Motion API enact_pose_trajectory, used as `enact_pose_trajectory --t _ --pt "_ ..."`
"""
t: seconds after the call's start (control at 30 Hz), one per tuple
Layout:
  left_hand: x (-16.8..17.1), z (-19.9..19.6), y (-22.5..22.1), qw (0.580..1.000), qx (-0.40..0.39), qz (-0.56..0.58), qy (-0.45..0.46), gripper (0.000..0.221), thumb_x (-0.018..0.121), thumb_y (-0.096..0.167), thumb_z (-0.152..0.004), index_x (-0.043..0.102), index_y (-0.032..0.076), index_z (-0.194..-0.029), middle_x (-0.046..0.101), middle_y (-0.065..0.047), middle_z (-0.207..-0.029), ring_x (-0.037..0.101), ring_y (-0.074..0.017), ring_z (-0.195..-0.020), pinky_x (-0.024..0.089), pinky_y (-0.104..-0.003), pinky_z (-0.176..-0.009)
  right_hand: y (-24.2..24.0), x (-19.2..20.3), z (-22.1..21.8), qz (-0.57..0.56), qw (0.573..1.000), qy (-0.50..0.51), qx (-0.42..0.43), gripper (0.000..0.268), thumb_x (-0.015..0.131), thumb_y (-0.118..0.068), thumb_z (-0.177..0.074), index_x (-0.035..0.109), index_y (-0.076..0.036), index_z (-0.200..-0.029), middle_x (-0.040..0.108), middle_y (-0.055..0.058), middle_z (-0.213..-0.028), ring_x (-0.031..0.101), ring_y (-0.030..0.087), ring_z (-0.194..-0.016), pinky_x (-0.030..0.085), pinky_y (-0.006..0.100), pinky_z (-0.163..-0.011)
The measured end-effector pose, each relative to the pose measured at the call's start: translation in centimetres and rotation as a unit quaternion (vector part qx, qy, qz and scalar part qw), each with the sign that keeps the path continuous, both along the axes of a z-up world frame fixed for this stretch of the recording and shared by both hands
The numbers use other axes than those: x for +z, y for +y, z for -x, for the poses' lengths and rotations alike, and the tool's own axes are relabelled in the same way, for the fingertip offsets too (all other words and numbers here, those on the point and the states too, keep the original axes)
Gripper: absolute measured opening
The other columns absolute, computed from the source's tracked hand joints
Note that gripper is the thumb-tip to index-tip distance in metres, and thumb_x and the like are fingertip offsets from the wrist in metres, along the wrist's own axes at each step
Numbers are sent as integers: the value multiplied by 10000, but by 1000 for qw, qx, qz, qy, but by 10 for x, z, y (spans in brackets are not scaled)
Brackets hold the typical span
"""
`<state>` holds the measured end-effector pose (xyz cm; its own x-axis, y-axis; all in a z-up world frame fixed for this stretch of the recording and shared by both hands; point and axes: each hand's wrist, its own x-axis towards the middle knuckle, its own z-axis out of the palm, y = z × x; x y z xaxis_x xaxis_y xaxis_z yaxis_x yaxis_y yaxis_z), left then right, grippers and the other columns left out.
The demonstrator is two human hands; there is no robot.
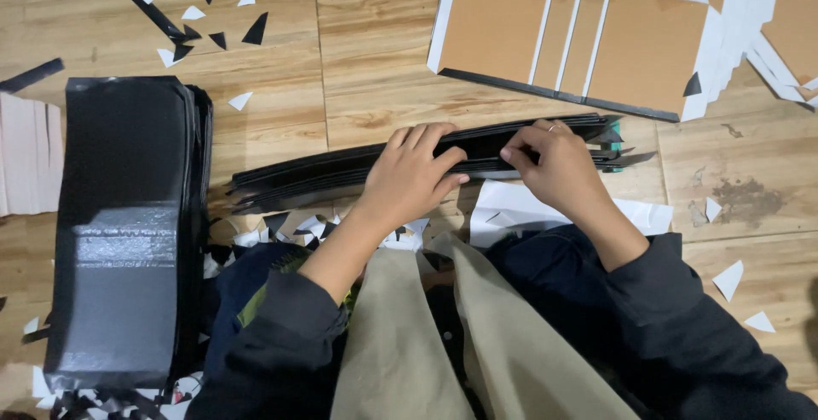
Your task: Rapidly assembling folders by folding black covers over cardboard inserts and pressing edges with a tool.
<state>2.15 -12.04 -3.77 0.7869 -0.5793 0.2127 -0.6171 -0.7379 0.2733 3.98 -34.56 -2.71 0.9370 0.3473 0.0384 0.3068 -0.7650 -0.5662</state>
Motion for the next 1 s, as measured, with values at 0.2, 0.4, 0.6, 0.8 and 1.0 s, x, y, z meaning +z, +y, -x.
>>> enact_pose_trajectory --t 0.2,0.4,0.6,0.8,1.0 --pt "-4 -6 0 997 19 58 42 302 482 419 -939 577 132 -937 493 -61 -1142 507 -253 -1109 374 -405 -928 -2 6 -3 68 997 32 -13 165 648 -195 -878 704 -41 -875 639 149 -773 597 330 -786 490 411 -700" --pt "-9 -11 0 996 46 42 66 200 464 314 -946 555 139 -907 483 -26 -1146 497 -230 -1108 338 -385 -967 -8 -8 -1 71 997 5 -26 194 642 -248 -902 684 -59 -899 617 110 -809 583 309 -823 467 403 -745" --pt "-2 -17 -3 986 65 48 149 184 515 320 -919 564 145 -894 468 -19 -1169 440 -239 -1182 258 -424 -1023 -5 -7 4 82 996 8 -41 206 638 -274 -897 688 -74 -894 611 107 -829 573 320 -846 434 419 -763" --pt "10 -21 -4 985 61 47 154 171 497 267 -928 561 117 -873 460 -64 -1164 399 -262 -1209 207 -451 -1041 -8 -16 0 105 993 -48 -33 243 603 -316 -928 681 -88 -897 567 92 -822 541 302 -850 388 403 -777" --pt "2 -27 -3 986 70 55 142 183 522 284 -925 571 110 -898 483 -51 -1153 417 -248 -1210 214 -445 -1054 -3 -20 -3 84 992 -76 -50 229 602 -337 -939 659 -119 -896 557 71 -840 528 287 -880 356 402 -793"
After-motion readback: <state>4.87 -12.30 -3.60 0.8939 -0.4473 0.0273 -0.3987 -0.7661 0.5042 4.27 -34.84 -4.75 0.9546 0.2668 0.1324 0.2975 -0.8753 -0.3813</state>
